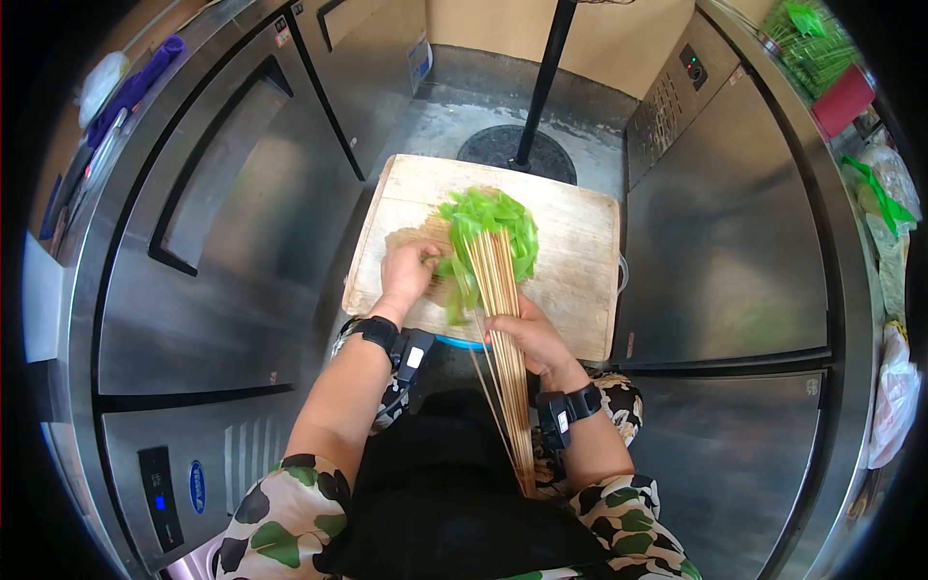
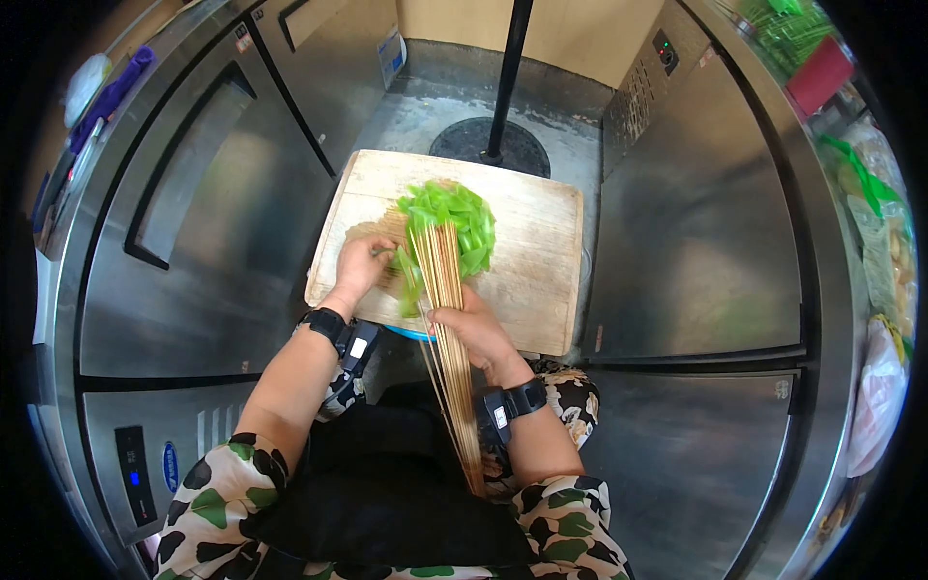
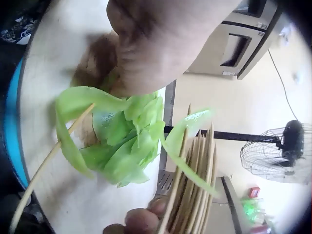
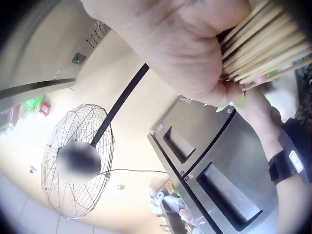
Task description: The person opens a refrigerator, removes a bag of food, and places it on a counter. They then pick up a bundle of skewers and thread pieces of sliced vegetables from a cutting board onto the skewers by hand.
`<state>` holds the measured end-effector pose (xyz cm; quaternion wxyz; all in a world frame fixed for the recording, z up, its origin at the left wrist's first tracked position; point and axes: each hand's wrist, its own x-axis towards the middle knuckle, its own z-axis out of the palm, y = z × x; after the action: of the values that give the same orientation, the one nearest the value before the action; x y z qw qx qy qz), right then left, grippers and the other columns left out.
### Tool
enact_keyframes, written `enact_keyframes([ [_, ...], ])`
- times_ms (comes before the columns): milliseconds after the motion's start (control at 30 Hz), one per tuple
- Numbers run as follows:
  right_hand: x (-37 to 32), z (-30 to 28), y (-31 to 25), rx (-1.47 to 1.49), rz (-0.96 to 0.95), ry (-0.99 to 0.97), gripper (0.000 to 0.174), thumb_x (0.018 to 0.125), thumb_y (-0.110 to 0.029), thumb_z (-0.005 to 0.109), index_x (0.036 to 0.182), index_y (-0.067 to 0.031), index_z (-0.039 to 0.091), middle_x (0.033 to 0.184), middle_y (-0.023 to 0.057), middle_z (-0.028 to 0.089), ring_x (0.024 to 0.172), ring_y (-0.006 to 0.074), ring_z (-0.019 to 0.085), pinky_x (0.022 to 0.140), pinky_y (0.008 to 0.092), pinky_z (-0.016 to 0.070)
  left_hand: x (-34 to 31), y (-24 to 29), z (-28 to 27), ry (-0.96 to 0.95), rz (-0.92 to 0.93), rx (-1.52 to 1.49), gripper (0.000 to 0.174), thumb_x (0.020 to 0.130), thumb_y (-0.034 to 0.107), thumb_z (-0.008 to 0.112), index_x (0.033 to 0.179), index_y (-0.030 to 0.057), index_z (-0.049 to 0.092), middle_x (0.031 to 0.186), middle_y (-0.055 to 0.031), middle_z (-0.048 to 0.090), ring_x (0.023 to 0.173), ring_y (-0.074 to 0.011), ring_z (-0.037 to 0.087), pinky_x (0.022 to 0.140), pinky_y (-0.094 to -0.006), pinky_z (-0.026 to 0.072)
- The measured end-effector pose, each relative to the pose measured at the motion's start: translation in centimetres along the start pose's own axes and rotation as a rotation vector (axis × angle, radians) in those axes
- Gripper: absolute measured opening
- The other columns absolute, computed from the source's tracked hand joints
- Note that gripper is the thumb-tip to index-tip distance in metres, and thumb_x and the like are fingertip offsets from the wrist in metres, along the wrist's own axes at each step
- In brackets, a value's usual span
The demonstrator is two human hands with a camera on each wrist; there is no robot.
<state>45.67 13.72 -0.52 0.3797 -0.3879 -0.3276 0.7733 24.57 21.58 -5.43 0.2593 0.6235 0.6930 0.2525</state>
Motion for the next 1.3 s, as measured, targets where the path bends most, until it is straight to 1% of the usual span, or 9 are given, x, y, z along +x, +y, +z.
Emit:
enact_keyframes([
  [100, 0.1, 0.1, 0.1, -0.043, 0.006, 0.019, 0.043, 0.073, 0.002, 0.060, 0.113, 0.0000, 0.048, 0.088, 0.0041, 0.057, 0.073, 0.0114, 0.056, 0.064, 0.0250, 0.0476, 0.7, -1.4, -0.7, 0.151, -0.074, -0.187, 0.014, 0.078, 0.014, 0.065, 0.092, 0.0096, 0.063, 0.091, -0.0061, 0.065, 0.087, -0.0223, 0.058, 0.077, -0.0313, 0.0457],
  [233, 0.6, 0.5, 0.6, -0.077, 0.063, 0.050, 0.042, 0.072, 0.001, 0.062, 0.112, 0.0003, 0.050, 0.093, 0.0060, 0.059, 0.078, 0.0134, 0.057, 0.068, 0.0264, 0.0477, -0.4, -1.1, -3.1, 0.003, -0.503, -1.035, 0.014, 0.086, 0.014, 0.058, 0.100, 0.0145, 0.056, 0.093, 0.0028, 0.058, 0.081, -0.0107, 0.052, 0.070, -0.0268, 0.0424],
  [367, 2.0, 0.9, 1.9, -0.092, 0.102, -0.011, 0.040, 0.072, 0.001, 0.063, 0.110, 0.0005, 0.051, 0.095, 0.0067, 0.059, 0.080, 0.0137, 0.057, 0.070, 0.0271, 0.0477, -1.8, -2.8, -3.7, -0.134, -0.504, -1.586, 0.021, 0.086, 0.007, 0.056, 0.105, 0.0150, 0.052, 0.094, 0.0003, 0.058, 0.081, -0.0113, 0.053, 0.071, -0.0257, 0.0442],
  [500, 2.5, 2.2, 2.1, -0.070, 0.078, -0.015, 0.033, 0.073, -0.001, 0.064, 0.105, -0.0005, 0.053, 0.084, 0.0051, 0.060, 0.068, 0.0110, 0.057, 0.058, 0.0240, 0.0475, -3.7, -1.2, -4.9, -0.160, -0.526, -1.542, 0.022, 0.085, 0.007, 0.058, 0.106, 0.0146, 0.054, 0.094, 0.0010, 0.060, 0.080, -0.0107, 0.055, 0.072, -0.0262, 0.0454],
  [600, 3.1, 2.1, 2.2, -0.095, 0.098, -0.032, 0.031, 0.073, 0.000, 0.062, 0.103, 0.0001, 0.053, 0.079, 0.0046, 0.060, 0.063, 0.0102, 0.056, 0.055, 0.0230, 0.0467, -3.2, -1.7, -4.6, -0.168, -0.519, -1.500, 0.025, 0.085, 0.005, 0.058, 0.109, 0.0110, 0.053, 0.099, -0.0006, 0.060, 0.092, -0.0115, 0.056, 0.080, -0.0271, 0.0460],
  [733, 3.4, 2.0, 2.3, -0.089, 0.100, -0.032, 0.029, 0.073, 0.000, 0.062, 0.100, 0.0004, 0.054, 0.077, 0.0046, 0.059, 0.060, 0.0096, 0.055, 0.053, 0.0224, 0.0457, -2.5, -1.2, -4.5, -0.040, -0.465, -1.346, 0.020, 0.083, 0.008, 0.061, 0.102, 0.0124, 0.058, 0.094, 0.0019, 0.061, 0.078, -0.0042, 0.053, 0.067, -0.0185, 0.0402],
  [933, 3.4, 2.1, 2.2, -0.070, 0.106, -0.027, 0.034, 0.071, 0.002, 0.061, 0.104, -0.0006, 0.052, 0.075, 0.0042, 0.058, 0.059, 0.0096, 0.053, 0.051, 0.0227, 0.0441, -2.4, -0.9, -4.7, 0.021, -0.348, -1.280, 0.018, 0.083, 0.010, 0.060, 0.101, 0.0124, 0.058, 0.082, 0.0042, 0.058, 0.063, -0.0009, 0.040, 0.060, -0.0191, 0.0367],
  [1133, 3.3, 2.5, 2.1, -0.064, 0.054, -0.049, 0.032, 0.071, 0.003, 0.062, 0.102, -0.0005, 0.052, 0.075, 0.0039, 0.058, 0.058, 0.0092, 0.053, 0.050, 0.0217, 0.0434, -2.7, 1.1, -5.7, -0.047, -0.370, -1.472, 0.012, 0.085, 0.009, 0.057, 0.096, 0.0104, 0.053, 0.084, 0.0010, 0.057, 0.068, -0.0070, 0.053, 0.058, -0.0182, 0.0433],
  [1300, 2.9, 2.9, 1.5, -0.079, 0.050, -0.036, 0.028, 0.071, 0.003, 0.063, 0.098, -0.0003, 0.052, 0.074, 0.0039, 0.058, 0.057, 0.0092, 0.053, 0.049, 0.0213, 0.0427, -2.4, 0.3, -4.6, 0.042, -0.218, -1.353, 0.011, 0.087, 0.007, 0.054, 0.097, 0.0092, 0.052, 0.090, -0.0022, 0.058, 0.078, -0.0119, 0.058, 0.070, -0.0241, 0.0509],
])
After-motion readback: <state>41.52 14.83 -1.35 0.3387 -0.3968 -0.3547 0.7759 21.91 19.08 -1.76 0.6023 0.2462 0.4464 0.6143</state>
